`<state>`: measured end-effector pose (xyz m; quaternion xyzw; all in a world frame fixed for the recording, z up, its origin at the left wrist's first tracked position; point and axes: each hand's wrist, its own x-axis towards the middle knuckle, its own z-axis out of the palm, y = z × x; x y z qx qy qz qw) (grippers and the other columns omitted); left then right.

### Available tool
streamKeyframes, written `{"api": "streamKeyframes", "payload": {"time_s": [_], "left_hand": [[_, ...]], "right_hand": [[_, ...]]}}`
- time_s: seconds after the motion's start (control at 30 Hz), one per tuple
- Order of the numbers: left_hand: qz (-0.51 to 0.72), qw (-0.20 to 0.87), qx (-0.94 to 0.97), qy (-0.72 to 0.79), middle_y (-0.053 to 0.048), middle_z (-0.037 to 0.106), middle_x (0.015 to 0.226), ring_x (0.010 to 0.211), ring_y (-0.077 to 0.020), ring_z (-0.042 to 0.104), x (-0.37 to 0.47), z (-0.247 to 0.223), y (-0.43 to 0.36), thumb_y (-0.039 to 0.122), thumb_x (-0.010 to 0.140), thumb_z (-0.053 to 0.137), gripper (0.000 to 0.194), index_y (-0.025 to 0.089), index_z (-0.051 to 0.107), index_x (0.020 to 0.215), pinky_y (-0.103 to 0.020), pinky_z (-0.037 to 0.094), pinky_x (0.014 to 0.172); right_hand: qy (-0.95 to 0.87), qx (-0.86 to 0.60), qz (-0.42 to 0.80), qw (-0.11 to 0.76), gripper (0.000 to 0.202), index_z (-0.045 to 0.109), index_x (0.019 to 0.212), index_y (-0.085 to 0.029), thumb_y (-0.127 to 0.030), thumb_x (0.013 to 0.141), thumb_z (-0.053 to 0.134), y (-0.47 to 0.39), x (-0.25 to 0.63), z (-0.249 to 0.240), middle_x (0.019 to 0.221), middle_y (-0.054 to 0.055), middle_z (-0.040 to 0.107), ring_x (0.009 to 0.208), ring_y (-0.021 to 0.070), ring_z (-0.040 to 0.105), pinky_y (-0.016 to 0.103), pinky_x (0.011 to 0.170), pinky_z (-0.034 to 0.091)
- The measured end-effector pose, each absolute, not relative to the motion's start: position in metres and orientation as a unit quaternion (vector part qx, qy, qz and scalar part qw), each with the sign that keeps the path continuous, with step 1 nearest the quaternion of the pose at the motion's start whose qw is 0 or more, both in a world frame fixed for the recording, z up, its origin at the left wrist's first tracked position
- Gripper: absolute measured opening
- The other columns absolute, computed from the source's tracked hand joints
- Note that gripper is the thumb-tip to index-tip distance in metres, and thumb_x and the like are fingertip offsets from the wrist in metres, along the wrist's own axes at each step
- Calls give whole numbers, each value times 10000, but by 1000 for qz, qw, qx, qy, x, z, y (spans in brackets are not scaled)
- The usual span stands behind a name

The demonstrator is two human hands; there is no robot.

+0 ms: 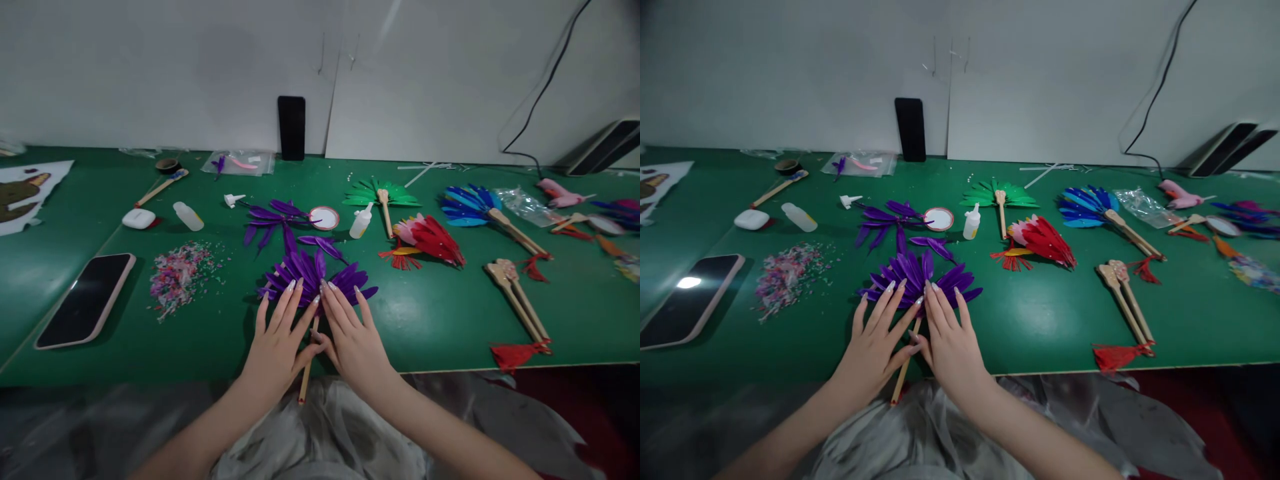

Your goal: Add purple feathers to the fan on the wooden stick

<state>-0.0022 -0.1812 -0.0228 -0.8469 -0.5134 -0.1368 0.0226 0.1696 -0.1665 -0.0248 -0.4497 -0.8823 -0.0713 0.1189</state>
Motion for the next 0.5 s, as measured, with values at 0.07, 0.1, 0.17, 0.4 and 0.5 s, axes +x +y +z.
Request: {"api": "streamKeyframes", "payload": {"time_s": [0.07, 0.1, 0.17, 0.4, 0.5], "left_hand": [[-136, 38, -848, -511, -161, 340, 1479, 1381, -293, 258, -1, -23, -181, 435, 937, 379, 516, 194, 416, 1391, -509, 93, 1110], [-137, 41, -848, -511, -160, 343, 1477, 1379, -293, 262, -1, -23, -181, 429, 936, 385, 510, 192, 425, 1386, -506, 87, 1112], [-138, 41, -847, -511, -153, 343, 1479, 1380, -291, 262, -1, -23, -181, 432, 933, 390, 511, 191, 432, 1381, -501, 80, 1116], [-161, 30, -847, -506, -154, 345, 1478, 1397, -272, 217, -3, -25, -184, 425, 937, 385, 546, 161, 372, 1415, -470, 64, 1129], [-158, 27, -851, -501, -143, 358, 1473, 1398, -263, 214, -4, -24, -185, 436, 937, 378, 548, 172, 367, 1417, -463, 41, 1132]], "right_hand": [[-883, -448, -79, 116, 496, 443, 1343, 6, -262, 946, 313, -167, 168, -24, 1448, 155, 404, 1333, 264, 339, 484, 1107, 178], [-883, -447, -83, 115, 493, 453, 1336, 6, -256, 943, 313, -167, 168, -23, 1444, 156, 410, 1330, 265, 344, 481, 1105, 182], [-883, -446, -88, 115, 495, 458, 1333, 8, -257, 939, 317, -167, 167, -23, 1441, 161, 413, 1328, 269, 348, 479, 1102, 188], [-884, -443, -91, 120, 479, 480, 1317, 6, -228, 932, 320, -167, 166, -21, 1426, 164, 434, 1320, 271, 362, 474, 1100, 206], [-885, -442, -89, 115, 475, 483, 1313, 12, -205, 922, 322, -166, 166, -20, 1421, 173, 438, 1321, 274, 366, 467, 1097, 208]]}}
